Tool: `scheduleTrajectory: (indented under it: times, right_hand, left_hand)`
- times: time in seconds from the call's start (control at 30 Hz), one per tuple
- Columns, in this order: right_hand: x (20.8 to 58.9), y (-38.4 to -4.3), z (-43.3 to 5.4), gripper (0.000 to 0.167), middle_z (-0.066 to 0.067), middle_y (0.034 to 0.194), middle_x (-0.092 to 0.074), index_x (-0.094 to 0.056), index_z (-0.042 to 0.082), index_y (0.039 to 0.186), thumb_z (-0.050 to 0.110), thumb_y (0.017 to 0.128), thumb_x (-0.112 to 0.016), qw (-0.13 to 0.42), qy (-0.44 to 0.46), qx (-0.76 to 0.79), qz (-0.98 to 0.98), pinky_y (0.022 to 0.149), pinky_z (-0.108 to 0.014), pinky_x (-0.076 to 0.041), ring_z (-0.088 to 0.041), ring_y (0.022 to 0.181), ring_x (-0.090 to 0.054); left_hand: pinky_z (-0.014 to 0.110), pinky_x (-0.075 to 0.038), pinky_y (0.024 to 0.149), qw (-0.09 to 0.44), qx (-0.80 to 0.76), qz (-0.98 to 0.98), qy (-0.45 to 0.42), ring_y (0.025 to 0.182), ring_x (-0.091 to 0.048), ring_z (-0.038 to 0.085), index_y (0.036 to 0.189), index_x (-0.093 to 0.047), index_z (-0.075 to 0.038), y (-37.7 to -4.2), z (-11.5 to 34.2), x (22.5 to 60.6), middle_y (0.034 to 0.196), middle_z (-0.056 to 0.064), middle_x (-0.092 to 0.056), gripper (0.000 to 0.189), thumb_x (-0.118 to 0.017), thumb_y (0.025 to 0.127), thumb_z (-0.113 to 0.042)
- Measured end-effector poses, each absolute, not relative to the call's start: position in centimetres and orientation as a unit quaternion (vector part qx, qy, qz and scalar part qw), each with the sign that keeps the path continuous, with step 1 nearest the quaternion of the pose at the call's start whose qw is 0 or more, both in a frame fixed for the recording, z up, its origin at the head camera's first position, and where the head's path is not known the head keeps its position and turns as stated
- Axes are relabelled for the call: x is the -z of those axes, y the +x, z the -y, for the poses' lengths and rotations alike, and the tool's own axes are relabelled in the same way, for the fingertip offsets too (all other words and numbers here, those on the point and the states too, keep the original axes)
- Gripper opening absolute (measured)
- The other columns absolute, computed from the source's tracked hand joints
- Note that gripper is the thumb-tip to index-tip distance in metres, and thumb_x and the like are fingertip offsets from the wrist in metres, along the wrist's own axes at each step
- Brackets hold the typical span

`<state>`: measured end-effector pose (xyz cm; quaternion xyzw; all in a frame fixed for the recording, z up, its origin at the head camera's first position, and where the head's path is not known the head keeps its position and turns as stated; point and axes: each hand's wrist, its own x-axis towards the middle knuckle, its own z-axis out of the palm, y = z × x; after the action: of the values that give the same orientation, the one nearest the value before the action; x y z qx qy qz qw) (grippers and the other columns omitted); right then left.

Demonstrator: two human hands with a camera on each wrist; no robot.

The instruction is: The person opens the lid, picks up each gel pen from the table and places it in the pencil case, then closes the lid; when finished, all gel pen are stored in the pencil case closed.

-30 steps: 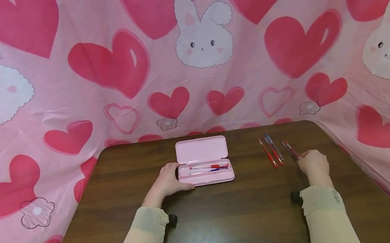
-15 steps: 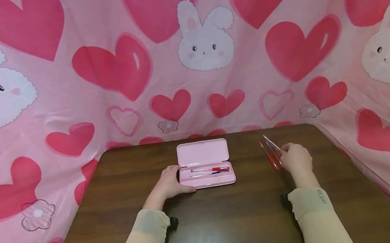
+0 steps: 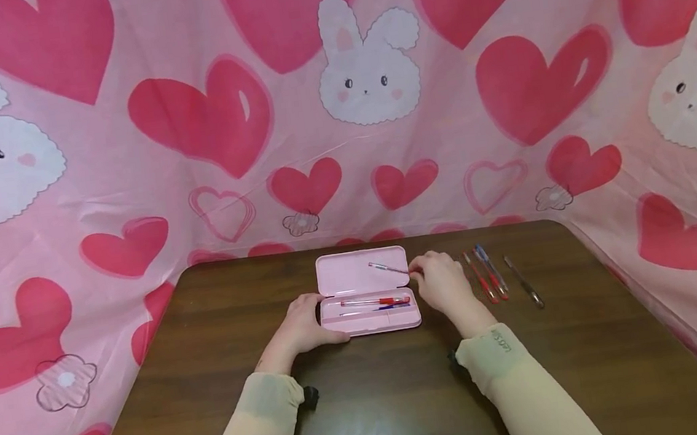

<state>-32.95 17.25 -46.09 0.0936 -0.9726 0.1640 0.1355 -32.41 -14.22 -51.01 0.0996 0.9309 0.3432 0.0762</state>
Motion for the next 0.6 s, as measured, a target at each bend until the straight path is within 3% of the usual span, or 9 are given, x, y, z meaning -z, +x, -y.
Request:
scheduleTrajectory:
  times: [0.4, 0.6]
  right_hand:
    - [47.8, -33.0, -12.3, 0.005, -0.005, 0.106, -0.076, -0.083, 0.019, 0.102, 0.018, 0.098, -0.082, 0.057, 0.149, -0.163, 0.974, 0.103, -0.057, -0.055, -0.032, 0.109, -0.068]
    - [48.5, -33.2, -11.8, 0.004, -0.005, 0.100, -0.075, -0.084, 0.018, 0.100, 0.019, 0.098, -0.081, 0.063, 0.179, -0.146, 0.971, 0.095, -0.056, -0.056, -0.032, 0.104, -0.071]
  left_hand:
    - [0.063, -0.040, 0.129, 0.082, -0.345, -0.930, 0.095, 0.153, -0.042, 0.039, 0.155, -0.052, -0.003, -32.5, 14.3, 51.2, 0.162, 0.019, -0.051, 0.107, -0.101, 0.071, -0.049]
    - [0.062, -0.040, 0.130, 0.084, -0.343, -0.931, 0.091, 0.155, -0.041, 0.040, 0.156, -0.052, -0.003, -32.5, 14.1, 51.2, 0.164, 0.019, -0.050, 0.109, -0.101, 0.071, -0.050]
